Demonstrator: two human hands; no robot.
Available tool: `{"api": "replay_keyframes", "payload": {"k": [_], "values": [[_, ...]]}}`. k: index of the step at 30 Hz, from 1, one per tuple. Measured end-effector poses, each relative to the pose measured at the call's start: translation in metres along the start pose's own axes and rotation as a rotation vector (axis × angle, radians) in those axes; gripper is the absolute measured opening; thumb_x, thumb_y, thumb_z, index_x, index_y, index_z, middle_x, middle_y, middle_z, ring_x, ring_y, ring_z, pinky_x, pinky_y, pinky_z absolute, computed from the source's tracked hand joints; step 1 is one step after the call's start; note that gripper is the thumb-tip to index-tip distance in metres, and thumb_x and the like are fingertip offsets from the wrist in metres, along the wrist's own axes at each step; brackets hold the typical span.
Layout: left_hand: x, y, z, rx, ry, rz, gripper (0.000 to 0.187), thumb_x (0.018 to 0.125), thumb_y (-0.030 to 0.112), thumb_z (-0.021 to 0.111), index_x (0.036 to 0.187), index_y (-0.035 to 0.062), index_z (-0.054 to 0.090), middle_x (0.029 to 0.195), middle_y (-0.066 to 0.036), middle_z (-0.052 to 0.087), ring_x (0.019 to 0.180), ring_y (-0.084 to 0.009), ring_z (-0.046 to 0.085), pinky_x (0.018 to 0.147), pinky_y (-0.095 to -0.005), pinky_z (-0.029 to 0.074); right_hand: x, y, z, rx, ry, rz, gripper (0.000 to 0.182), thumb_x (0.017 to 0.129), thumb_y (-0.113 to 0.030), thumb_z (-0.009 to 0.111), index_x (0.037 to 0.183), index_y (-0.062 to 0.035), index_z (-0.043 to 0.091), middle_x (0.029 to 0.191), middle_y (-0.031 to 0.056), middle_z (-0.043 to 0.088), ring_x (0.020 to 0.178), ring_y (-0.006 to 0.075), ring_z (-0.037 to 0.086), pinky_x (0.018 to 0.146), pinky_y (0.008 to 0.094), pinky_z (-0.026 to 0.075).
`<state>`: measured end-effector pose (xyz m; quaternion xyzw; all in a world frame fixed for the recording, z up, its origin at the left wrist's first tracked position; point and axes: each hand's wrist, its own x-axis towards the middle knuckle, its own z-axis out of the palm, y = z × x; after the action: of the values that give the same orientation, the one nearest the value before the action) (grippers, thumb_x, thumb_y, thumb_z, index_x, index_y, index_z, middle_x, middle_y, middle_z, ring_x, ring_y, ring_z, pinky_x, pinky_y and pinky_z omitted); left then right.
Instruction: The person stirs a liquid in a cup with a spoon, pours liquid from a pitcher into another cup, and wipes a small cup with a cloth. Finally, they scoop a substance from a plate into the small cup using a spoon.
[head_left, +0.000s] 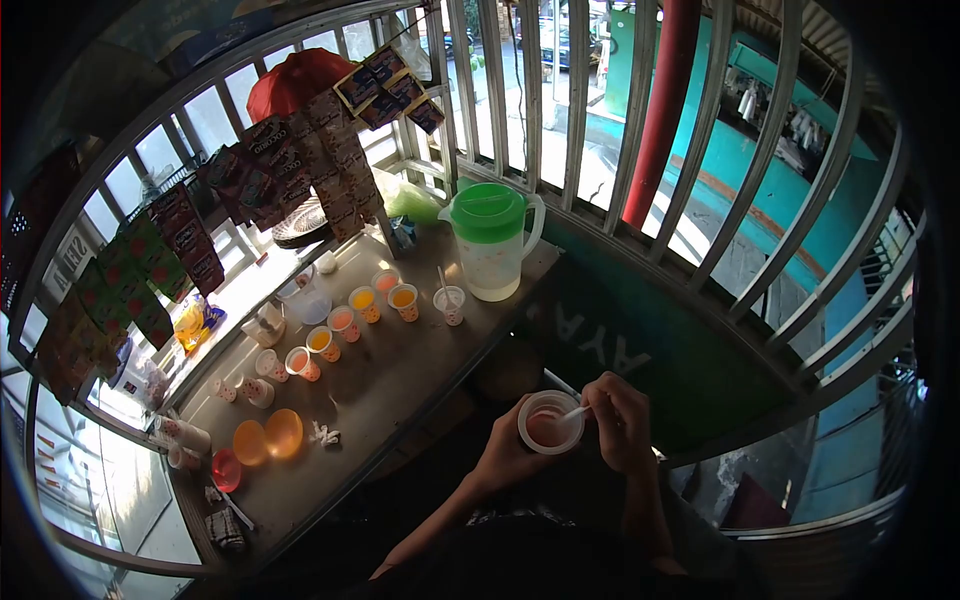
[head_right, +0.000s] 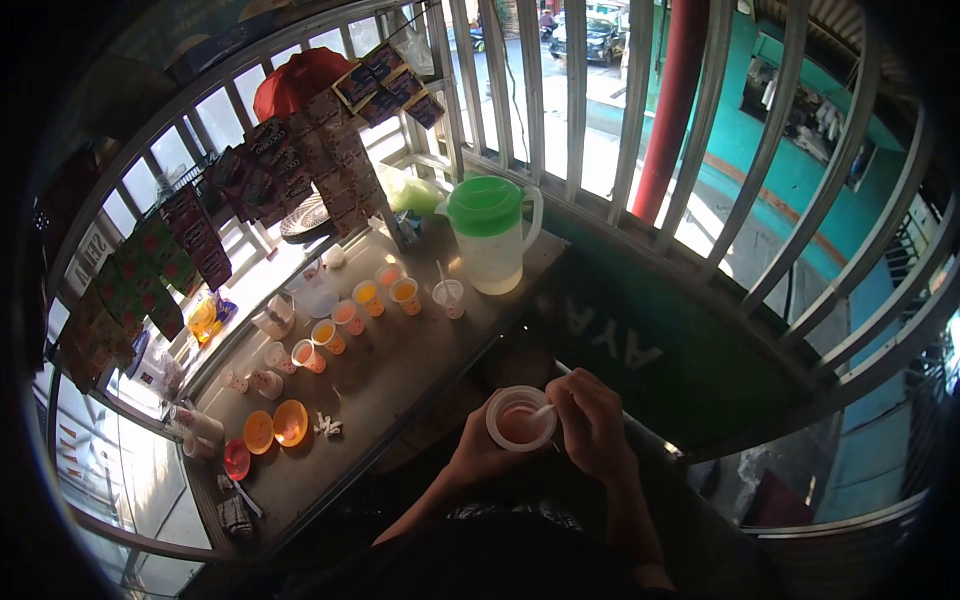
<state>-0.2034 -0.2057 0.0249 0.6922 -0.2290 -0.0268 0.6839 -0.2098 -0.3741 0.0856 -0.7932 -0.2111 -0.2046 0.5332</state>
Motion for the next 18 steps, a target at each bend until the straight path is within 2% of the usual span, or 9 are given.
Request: {"api": "replay_keyframes", "payload": {"k": [4,6,7,9,13,15,18], "values": [[-0.011,0.002,-0.016,0.010,0.027,-0.008,0.054,0.070,0.015,0.083,0.114,0.0010,0.056,0.107,-0.009,0.063,0.099,-0.0177,0.063,0.086,-0.0309,0.049,0.003,0.001,0.019,-0.097,0.055,-0.049,0.021,0.095,-0.008,0.047,0.077,0.0008,0.051,0.070,0.0053,0.052,0.061,0.0103,0.050,0.055,0.0248,0.038],[-0.013,0.003,-0.022,0.025,0.024,-0.025,0.054,0.070,0.015,0.083,0.114,0.0009,0.056,0.107,-0.009,0.063,0.099,-0.0173,0.063,0.086,-0.0307,0.049,0.000,-0.002,0.025,0.084,-0.073,0.034,0.021,0.095,-0.007,0.047,0.076,0.0010,0.052,0.070,0.0057,0.053,0.061,0.0101,0.050,0.055,0.0246,0.039],[-0.015,0.003,-0.025,0.036,0.032,-0.016,0.053,0.070,0.015,0.083,0.114,0.0009,0.056,0.107,-0.009,0.063,0.099,-0.0170,0.063,0.086,-0.0305,0.050,0.001,-0.003,0.029,0.086,-0.070,0.036,0.021,0.095,-0.007,0.047,0.076,0.0010,0.052,0.070,0.0057,0.053,0.061,0.0101,0.050,0.055,0.0246,0.039],[-0.022,0.003,-0.031,0.049,0.040,-0.018,0.053,0.070,0.014,0.083,0.114,0.0010,0.056,0.107,-0.008,0.063,0.099,-0.0166,0.063,0.086,-0.0303,0.050,0.000,-0.004,0.039,0.025,0.037,-0.006,0.021,0.095,-0.006,0.047,0.077,0.0014,0.052,0.071,0.0061,0.053,0.061,0.0102,0.050,0.055,0.0246,0.038],[-0.030,0.006,-0.041,0.053,0.056,-0.046,0.052,0.070,0.014,0.082,0.114,0.0015,0.057,0.106,-0.008,0.063,0.098,-0.0162,0.063,0.086,-0.0300,0.050,-0.001,-0.009,0.048,-0.071,0.048,-0.052,0.021,0.095,-0.006,0.047,0.077,0.0017,0.052,0.070,0.0061,0.053,0.061,0.0101,0.049,0.055,0.0250,0.038],[-0.034,0.008,-0.046,0.038,0.050,-0.075,0.051,0.070,0.014,0.082,0.113,0.0017,0.057,0.106,-0.008,0.063,0.098,-0.0161,0.062,0.086,-0.0299,0.049,-0.005,-0.016,0.051,0.093,-0.067,0.077,0.012,0.091,-0.004,0.052,0.082,0.0010,0.056,0.073,0.0103,0.057,0.065,0.0226,0.055,0.060,0.0313,0.042],[-0.036,0.010,-0.052,0.035,0.029,-0.042,0.051,0.071,0.014,0.082,0.114,0.0016,0.057,0.107,-0.008,0.062,0.098,-0.0165,0.063,0.086,-0.0299,0.049,-0.008,-0.020,0.059,-0.007,0.039,0.000,0.012,0.091,-0.004,0.052,0.081,0.0011,0.056,0.073,0.0105,0.057,0.065,0.0225,0.055,0.060,0.0311,0.042]]}}
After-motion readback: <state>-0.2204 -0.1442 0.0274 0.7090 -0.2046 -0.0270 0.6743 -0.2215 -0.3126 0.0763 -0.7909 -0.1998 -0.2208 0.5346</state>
